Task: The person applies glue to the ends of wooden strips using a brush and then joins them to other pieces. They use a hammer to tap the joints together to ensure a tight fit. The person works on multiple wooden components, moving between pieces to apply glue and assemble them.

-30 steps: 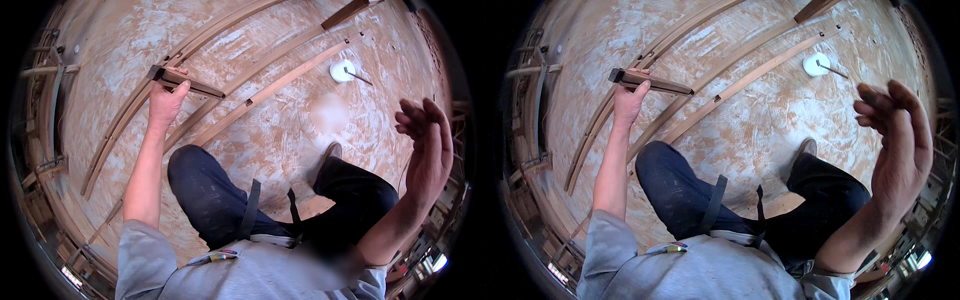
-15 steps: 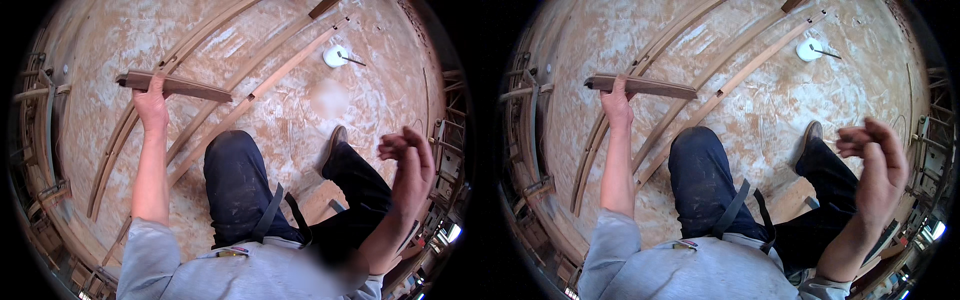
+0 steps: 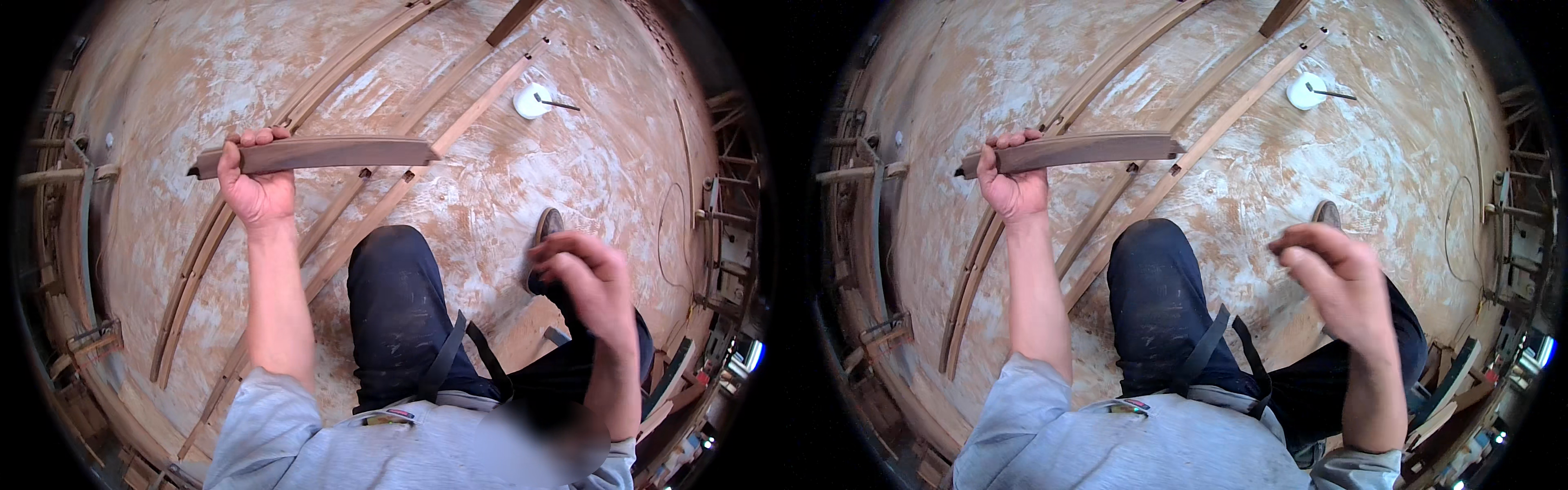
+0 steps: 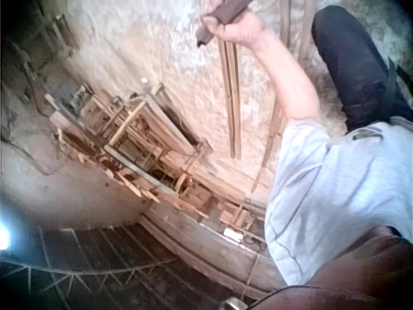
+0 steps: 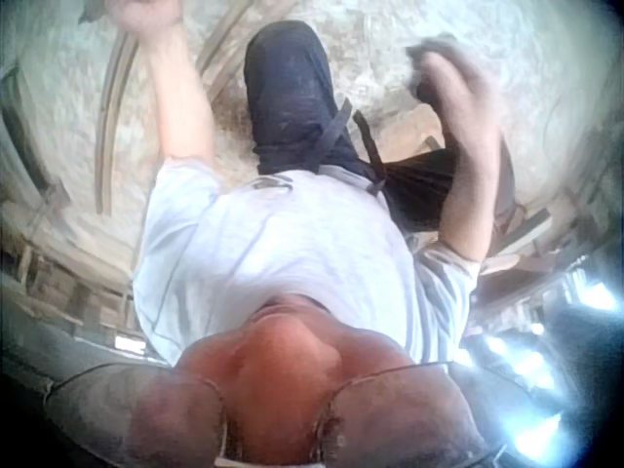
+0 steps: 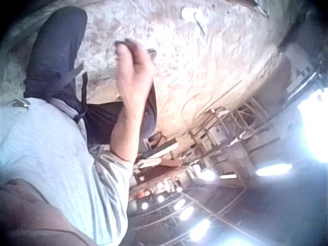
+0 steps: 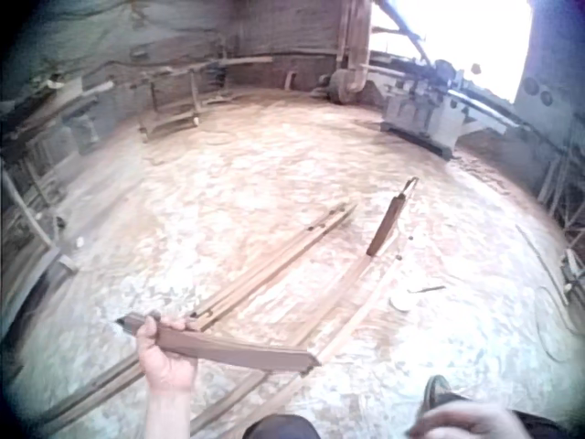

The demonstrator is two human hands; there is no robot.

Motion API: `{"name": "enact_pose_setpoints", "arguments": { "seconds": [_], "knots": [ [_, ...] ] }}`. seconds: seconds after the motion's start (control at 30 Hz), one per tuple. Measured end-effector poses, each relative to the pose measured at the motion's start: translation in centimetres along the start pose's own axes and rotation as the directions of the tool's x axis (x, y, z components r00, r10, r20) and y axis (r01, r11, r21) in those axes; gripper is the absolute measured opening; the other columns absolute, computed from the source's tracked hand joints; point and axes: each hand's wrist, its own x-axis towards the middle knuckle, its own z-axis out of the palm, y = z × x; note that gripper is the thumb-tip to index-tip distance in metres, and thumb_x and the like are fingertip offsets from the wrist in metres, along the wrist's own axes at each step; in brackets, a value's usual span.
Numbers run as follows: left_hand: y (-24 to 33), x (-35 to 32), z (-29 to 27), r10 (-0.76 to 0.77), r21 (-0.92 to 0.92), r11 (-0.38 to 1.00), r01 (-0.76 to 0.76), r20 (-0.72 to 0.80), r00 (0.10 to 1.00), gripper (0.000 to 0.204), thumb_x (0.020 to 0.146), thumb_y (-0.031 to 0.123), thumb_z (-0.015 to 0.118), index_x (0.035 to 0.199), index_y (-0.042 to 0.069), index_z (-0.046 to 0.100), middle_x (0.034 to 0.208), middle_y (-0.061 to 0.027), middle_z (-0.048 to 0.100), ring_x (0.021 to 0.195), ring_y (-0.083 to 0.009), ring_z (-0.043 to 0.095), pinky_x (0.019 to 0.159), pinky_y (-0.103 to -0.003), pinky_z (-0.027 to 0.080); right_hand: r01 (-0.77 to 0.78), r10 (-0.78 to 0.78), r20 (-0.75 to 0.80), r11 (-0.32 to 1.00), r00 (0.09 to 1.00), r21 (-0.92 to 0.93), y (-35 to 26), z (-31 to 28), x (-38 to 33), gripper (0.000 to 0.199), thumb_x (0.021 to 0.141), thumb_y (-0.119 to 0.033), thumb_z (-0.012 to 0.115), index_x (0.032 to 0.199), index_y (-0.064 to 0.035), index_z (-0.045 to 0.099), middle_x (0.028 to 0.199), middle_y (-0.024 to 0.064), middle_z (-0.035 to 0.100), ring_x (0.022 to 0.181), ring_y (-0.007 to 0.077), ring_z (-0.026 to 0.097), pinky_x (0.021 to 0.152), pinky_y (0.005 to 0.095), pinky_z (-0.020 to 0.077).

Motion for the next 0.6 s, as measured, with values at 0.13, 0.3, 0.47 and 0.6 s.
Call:
{"name": "enact_pose_setpoints", "arguments": {
  "seconds": [0.13,0.3,0.47,0.6],
  "knots": [
    [-3.9,-1.7,1.2,-0.141,-0.272,0.948,0.167,0.113,0.984,0.025,0.070,0.015,0.076,0.089,0.008,0.060,0.076,-0.0030,0.057,0.077,-0.0194,0.055,0.090,-0.040,0.044,-0.048,0.017,0.175,0.983,0.984,0.175,3.1,5.2,2.0,0.065,0.087,-0.019,0.067,0.136,0.0103,0.037,0.132,0.0224,0.052,0.119,0.0244,0.053,0.100,0.0343,0.0443],
    [-8.3,-5.0,1.4,-0.245,-0.360,0.894,0.266,0.104,0.964,0.026,0.068,0.018,0.077,0.089,0.010,0.064,0.078,-0.0026,0.061,0.077,-0.0191,0.057,0.089,-0.040,0.046,0.050,-0.043,-0.035,0.431,0.998,0.901,5.0,11.4,4.6,0.053,0.091,-0.017,0.062,0.136,-0.0005,0.039,0.135,0.0173,0.046,0.123,0.0261,0.049,0.098,0.0432,0.0449],
    [-9.0,-8.6,2.7,-0.632,-0.039,0.766,0.641,-0.226,0.741,0.044,0.095,0.044,0.048,0.107,0.002,0.057,0.104,-0.0129,0.063,0.101,-0.0257,0.058,0.098,-0.046,0.042,0.267,-0.046,-0.283,0.500,0.958,0.824,3.9,9.9,6.1,0.041,0.092,-0.010,0.060,0.129,-0.0006,0.044,0.128,0.0171,0.053,0.117,0.0247,0.053,0.098,0.0417,0.0461],
    [-9.4,-13.4,4.1,-0.177,0.979,0.146,-0.140,0.165,0.970,0.029,0.089,0.015,0.061,0.112,-0.002,0.055,0.111,-0.0159,0.063,0.107,-0.0284,0.060,0.096,-0.040,0.046,0.422,-0.274,-0.354,0.778,0.894,0.465,2.6,9.4,7.3,0.038,0.082,0.001,0.069,0.118,0.0029,0.055,0.114,0.0118,0.063,0.103,0.0162,0.060,0.091,0.0295,0.0493]
  ]
}}
